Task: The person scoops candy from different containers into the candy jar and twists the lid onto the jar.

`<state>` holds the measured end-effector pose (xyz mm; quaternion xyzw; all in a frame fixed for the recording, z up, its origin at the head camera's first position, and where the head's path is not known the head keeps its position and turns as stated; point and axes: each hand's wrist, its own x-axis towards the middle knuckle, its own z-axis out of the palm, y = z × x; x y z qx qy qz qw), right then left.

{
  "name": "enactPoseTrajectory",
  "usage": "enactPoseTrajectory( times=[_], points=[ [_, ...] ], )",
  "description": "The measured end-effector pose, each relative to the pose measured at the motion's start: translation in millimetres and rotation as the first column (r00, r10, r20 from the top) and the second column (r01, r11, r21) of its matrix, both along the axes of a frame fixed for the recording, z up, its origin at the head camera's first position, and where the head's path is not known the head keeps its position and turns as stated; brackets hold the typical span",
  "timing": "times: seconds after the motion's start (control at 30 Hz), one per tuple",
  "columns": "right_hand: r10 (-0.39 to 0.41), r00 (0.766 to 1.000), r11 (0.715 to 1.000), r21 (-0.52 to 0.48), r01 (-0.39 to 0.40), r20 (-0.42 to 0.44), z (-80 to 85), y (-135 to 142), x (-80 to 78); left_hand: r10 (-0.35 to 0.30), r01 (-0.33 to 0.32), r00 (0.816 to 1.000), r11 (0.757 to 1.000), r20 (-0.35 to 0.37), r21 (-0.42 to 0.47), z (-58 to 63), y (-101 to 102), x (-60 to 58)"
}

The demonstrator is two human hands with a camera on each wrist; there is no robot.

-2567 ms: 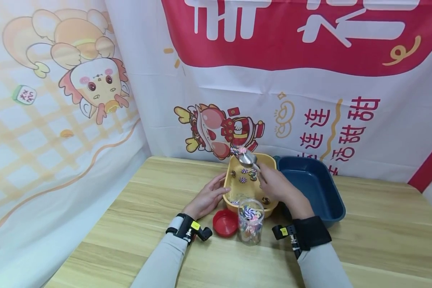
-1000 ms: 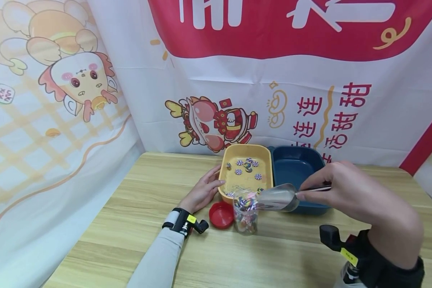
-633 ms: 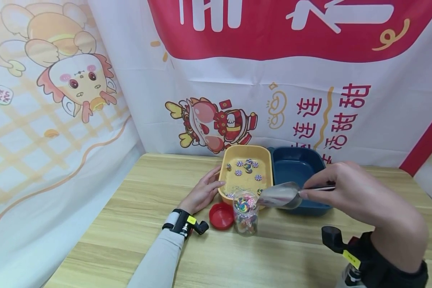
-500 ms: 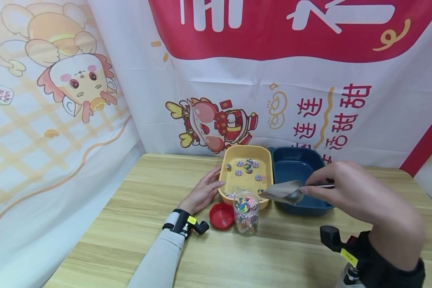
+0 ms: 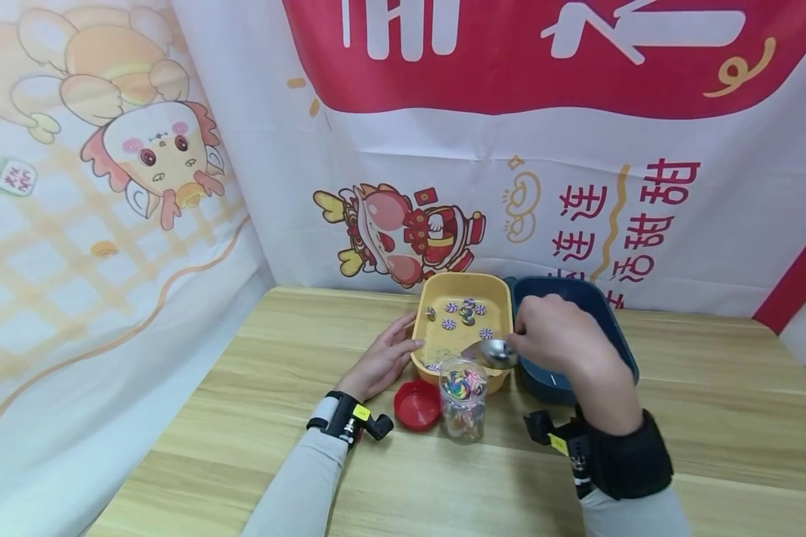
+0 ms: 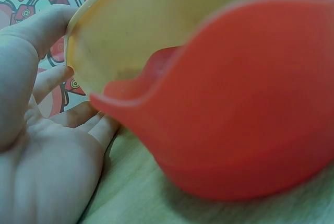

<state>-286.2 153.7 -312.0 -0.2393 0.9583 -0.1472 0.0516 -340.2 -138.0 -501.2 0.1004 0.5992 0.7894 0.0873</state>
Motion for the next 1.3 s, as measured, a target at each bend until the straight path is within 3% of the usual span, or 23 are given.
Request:
enactPoseTrajectory(
  times=[0.27,0.47,0.83,1.3],
  points=[
    [-0.178,0.983,0.981,0.065,0.181,-0.050,-16.6,-35,4.6,-0.012,0.012,1.000,1.000,0.000,-0.002,-2.4,3,0.7],
    [-0.246,0.961,0.965,0.065,0.255,-0.127,-26.1,-46,1.8,-0.018,0.019,1.000,1.000,0.013,-0.015,-1.5,4,-1.4],
    [-0.255,0.954,0.966,0.008,0.259,-0.157,-48.7,-43,-30.9,-0.010,0.011,1.000,0.999,0.025,-0.034,-0.7,2,-0.4],
    [-0.220,0.923,0.975,-0.053,0.214,-0.316,-96.0,-43,-74.0,0.010,-0.010,1.000,1.000,0.019,-0.015,-1.7,1,-1.7]
  ],
)
